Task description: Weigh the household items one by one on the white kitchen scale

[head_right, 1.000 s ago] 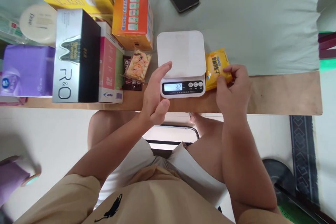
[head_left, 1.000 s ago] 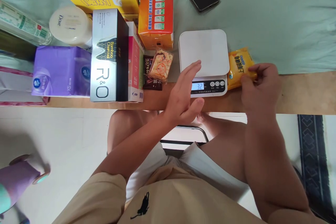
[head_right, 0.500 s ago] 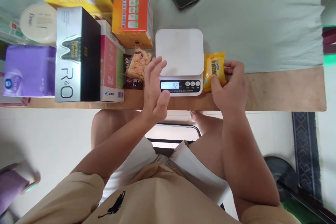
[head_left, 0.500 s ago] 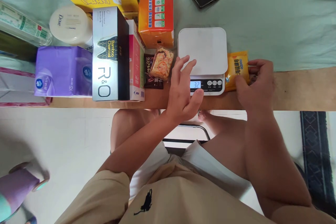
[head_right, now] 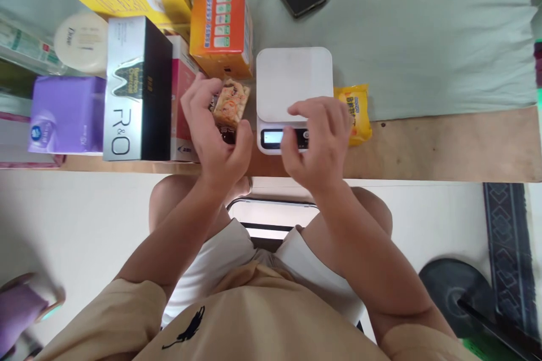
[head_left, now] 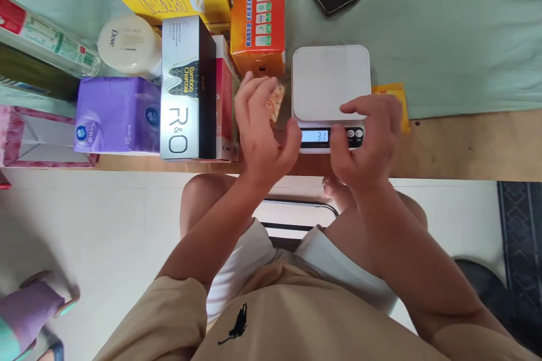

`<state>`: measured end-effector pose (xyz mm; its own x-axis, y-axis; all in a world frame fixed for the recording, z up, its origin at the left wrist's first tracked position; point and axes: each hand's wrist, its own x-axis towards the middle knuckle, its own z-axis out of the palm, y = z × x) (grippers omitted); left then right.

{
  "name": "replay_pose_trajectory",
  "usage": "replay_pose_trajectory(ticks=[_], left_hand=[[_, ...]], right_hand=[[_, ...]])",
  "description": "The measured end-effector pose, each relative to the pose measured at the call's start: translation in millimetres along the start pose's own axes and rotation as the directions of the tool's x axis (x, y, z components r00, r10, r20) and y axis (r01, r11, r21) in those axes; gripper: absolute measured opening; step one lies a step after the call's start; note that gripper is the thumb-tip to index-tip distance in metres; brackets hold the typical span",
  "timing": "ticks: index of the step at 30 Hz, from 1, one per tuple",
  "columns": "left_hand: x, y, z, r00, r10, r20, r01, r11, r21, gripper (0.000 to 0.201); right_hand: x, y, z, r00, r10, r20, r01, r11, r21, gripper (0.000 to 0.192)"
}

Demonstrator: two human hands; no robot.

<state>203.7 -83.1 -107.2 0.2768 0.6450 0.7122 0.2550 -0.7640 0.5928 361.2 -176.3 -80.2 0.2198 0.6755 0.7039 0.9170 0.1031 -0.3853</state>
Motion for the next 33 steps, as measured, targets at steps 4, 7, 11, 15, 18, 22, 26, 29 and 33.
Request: replay_pose_trajectory(ticks=[4,7,11,15,18,22,26,29,33], left_hand=[[-5,-10,-9.2,0.988,-0.144,0.054,0.143,0.990,0.017,0.056],[-10,-11,-9.9,0.962,-0.240,0.128,0.238,0.971,0.037,0.058],[-12,-14,-8.8,0.938,-0.301,0.173,0.294,0.953,0.069,0.060],[-11,-16,-7.5,0.930,-0.327,0.165,0.318,0.945,0.082,0.055],[-10,-13,-6.5,0.943,-0.309,0.128,0.299,0.950,0.089,0.052],[-10,-12,-3.6,0.966,-0.248,0.075,0.244,0.968,0.054,0.050],[-7,-11,-0.4,0.990,-0.133,-0.041,0.137,0.987,0.085,0.048],[-2,-3,-0.5,0.996,-0.052,-0.075,0.060,0.992,0.113,0.044],[8,8,1.3,1.000,-0.015,0.004,0.015,0.998,0.057,0.038]], right_hand=[[10,-24,9,0.969,0.174,0.177,-0.181,0.983,0.027,0.018],[14,-17,11,0.955,0.226,0.191,-0.232,0.973,0.008,0.020],[12,-2,11,0.961,0.246,0.126,-0.252,0.967,0.033,0.020],[8,1,11,0.957,0.252,0.141,-0.264,0.962,0.073,0.019],[8,0,12,0.960,0.245,0.134,-0.256,0.964,0.072,0.018],[12,-4,13,0.943,0.270,0.192,-0.278,0.960,0.014,0.018],[15,-12,12,0.938,0.274,0.214,-0.278,0.961,-0.012,0.019],[17,-18,10,0.914,0.302,0.270,-0.307,0.951,-0.026,0.019],[16,-21,10,0.902,0.302,0.309,-0.309,0.951,-0.027,0.023]])
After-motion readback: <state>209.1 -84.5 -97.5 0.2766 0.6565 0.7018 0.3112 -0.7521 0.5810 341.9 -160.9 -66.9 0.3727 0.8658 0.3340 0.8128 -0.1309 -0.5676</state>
